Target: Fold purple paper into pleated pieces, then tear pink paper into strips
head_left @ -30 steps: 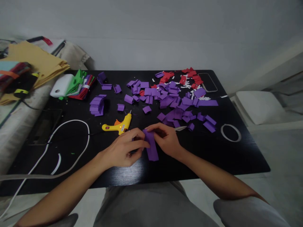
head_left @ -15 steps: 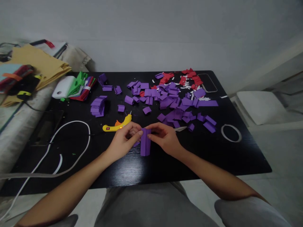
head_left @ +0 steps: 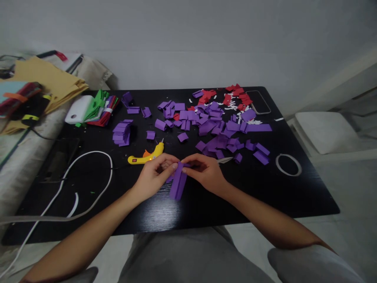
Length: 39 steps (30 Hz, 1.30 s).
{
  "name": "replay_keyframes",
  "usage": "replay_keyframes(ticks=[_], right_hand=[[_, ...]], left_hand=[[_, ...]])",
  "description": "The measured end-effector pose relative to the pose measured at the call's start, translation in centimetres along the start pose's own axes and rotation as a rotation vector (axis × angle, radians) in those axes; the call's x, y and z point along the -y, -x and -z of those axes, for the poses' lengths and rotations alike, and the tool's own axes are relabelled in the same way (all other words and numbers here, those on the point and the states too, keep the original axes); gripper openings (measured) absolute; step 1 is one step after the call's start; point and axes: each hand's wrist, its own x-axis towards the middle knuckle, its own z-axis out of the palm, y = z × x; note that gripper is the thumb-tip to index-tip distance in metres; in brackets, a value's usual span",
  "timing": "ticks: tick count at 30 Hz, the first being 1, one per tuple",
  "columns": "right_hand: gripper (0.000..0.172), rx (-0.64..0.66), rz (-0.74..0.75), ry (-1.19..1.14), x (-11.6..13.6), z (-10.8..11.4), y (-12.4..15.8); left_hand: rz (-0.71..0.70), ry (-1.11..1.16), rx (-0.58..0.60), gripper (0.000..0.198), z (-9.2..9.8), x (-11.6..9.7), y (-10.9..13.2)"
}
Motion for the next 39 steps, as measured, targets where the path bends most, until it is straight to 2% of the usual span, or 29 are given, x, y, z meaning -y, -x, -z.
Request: replay_keyframes(ticks=[6, 10, 14, 17, 21, 25, 29, 33, 39], right_hand=[[0.011, 0.061, 0.165, 0.204, 0.8, 0.7, -0.2], [0.009, 0.088, 0.19, 0.258, 1.1, 0.9, -0.2], [0.009, 0.082, 0.154, 0.28, 1.3, 1.0, -0.2], [0.009, 0.078, 0.104, 0.248, 1.4, 1.1, -0.2], [0.012, 0.102, -0.017, 0.11, 1.4, 1.3, -0.5], [0.015, 0.156, -0.108, 0.0, 1.1, 1.4, -0.7], [0.013, 0.182, -0.131, -0.013, 1.0, 1.3, -0.7], [0.013, 0.192, -0.124, -0.013, 1.0, 1.3, -0.6], [0.019, 0.21, -0.14, -0.071, 0.8, 1.1, -0.4]], left_hand=[[0.0, -0.031, 0.006, 0.02, 0.1, -0.5, 0.0], [-0.015, -0.051, 0.027, 0.02, 0.1, -0.6, 0.1], [-0.039, -0.028, 0.029, 0.015, 0.1, -0.2, 0.2], [-0.113, -0.078, 0.022, 0.015, 0.3, -0.1, 0.2], [-0.375, -0.333, 0.105, 0.014, 1.1, -0.5, 0.3], [-0.583, -0.499, 0.232, 0.032, 1.8, -1.3, 0.3], [-0.629, -0.624, 0.299, 0.036, 1.9, -1.7, 0.5], [-0.627, -0.69, 0.279, 0.028, 1.9, -1.6, 0.6], [-0.591, -0.645, 0.257, 0.023, 2.2, -1.7, 0.6]])
